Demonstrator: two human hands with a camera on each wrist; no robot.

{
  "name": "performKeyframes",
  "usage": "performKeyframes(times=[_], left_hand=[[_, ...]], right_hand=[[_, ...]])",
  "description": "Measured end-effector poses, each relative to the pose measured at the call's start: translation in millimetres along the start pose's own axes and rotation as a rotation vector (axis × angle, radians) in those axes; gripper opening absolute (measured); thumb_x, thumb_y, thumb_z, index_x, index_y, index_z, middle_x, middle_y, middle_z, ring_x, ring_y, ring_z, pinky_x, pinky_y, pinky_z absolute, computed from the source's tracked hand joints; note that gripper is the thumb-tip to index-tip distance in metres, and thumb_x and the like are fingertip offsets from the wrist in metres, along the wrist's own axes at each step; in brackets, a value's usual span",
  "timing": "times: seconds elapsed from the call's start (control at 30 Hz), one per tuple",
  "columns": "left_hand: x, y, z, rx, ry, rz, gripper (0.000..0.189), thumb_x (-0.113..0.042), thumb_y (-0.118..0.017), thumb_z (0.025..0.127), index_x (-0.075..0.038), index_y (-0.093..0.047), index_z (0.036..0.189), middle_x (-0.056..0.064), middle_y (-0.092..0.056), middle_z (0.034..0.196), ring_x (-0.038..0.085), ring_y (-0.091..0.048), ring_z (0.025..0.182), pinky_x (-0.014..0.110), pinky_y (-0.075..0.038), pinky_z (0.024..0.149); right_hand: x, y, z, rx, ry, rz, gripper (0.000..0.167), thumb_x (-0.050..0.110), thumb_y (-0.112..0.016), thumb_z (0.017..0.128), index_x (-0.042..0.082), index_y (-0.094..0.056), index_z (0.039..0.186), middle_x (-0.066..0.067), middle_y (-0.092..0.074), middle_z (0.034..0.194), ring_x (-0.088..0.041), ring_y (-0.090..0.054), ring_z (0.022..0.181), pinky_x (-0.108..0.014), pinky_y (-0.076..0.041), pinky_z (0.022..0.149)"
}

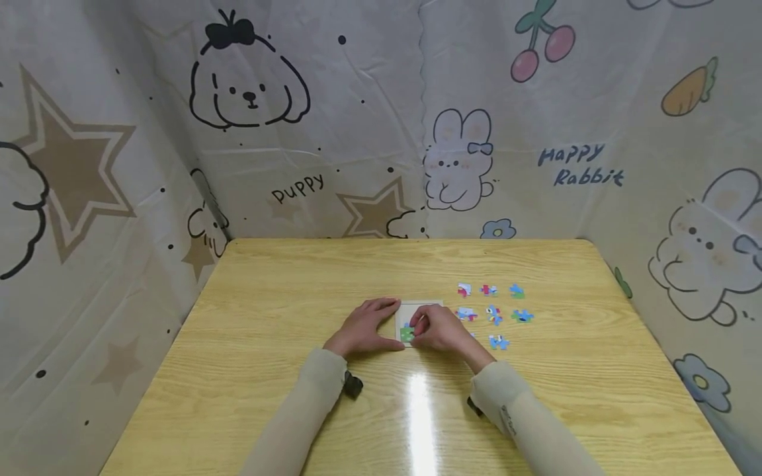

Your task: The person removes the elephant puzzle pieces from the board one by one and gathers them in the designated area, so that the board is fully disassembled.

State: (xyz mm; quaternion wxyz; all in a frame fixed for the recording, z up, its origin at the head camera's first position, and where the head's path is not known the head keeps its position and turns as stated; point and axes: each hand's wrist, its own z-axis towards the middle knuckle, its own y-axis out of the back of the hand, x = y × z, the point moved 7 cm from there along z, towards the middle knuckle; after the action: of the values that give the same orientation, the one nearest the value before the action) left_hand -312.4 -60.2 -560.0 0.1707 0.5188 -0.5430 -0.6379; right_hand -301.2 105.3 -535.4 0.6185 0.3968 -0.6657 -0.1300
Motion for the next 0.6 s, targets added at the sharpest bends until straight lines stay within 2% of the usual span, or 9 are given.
performKeyframes(times=[0.27, 0.47, 0.6], left_hand=[[-2.3, 0.3, 0.1, 0.002, 0.004, -0.001, 0.098, -0.067, -0.073, 0.086, -0.027, -0.030, 0.164, -0.007, -0.029, 0.170, 0.025, -0.025, 0.157, 0.053, -0.023, 0.127], [-2.3, -0.1, 1.1, 0.006, 0.000, 0.007, 0.099, -0.068, -0.073, 0.086, -0.027, -0.030, 0.165, -0.007, -0.029, 0.170, 0.025, -0.025, 0.157, 0.054, -0.023, 0.127], [-3.6, 1.3, 0.5, 0.006, 0.001, 0.002, 0.098, -0.066, -0.073, 0.086, -0.025, -0.032, 0.164, -0.005, -0.031, 0.170, 0.026, -0.025, 0.157, 0.054, -0.023, 0.127]], right_hand=[[-1.2, 5.8, -2.7, -0.001, -0.012, -0.009, 0.027, 0.009, -0.090, 0.079, 0.009, -0.071, 0.098, 0.002, -0.069, 0.080, -0.012, -0.062, 0.073, -0.029, -0.051, 0.074], [-4.0, 12.4, -6.0, 0.014, -0.022, 0.002, 0.028, 0.010, -0.090, 0.079, 0.012, -0.071, 0.099, 0.001, -0.069, 0.082, -0.013, -0.063, 0.076, -0.029, -0.050, 0.077], [-3.0, 17.4, -7.6, 0.007, 0.012, 0.005, 0.027, 0.009, -0.090, 0.079, 0.010, -0.071, 0.098, 0.001, -0.070, 0.081, -0.013, -0.063, 0.076, -0.029, -0.051, 0.076]])
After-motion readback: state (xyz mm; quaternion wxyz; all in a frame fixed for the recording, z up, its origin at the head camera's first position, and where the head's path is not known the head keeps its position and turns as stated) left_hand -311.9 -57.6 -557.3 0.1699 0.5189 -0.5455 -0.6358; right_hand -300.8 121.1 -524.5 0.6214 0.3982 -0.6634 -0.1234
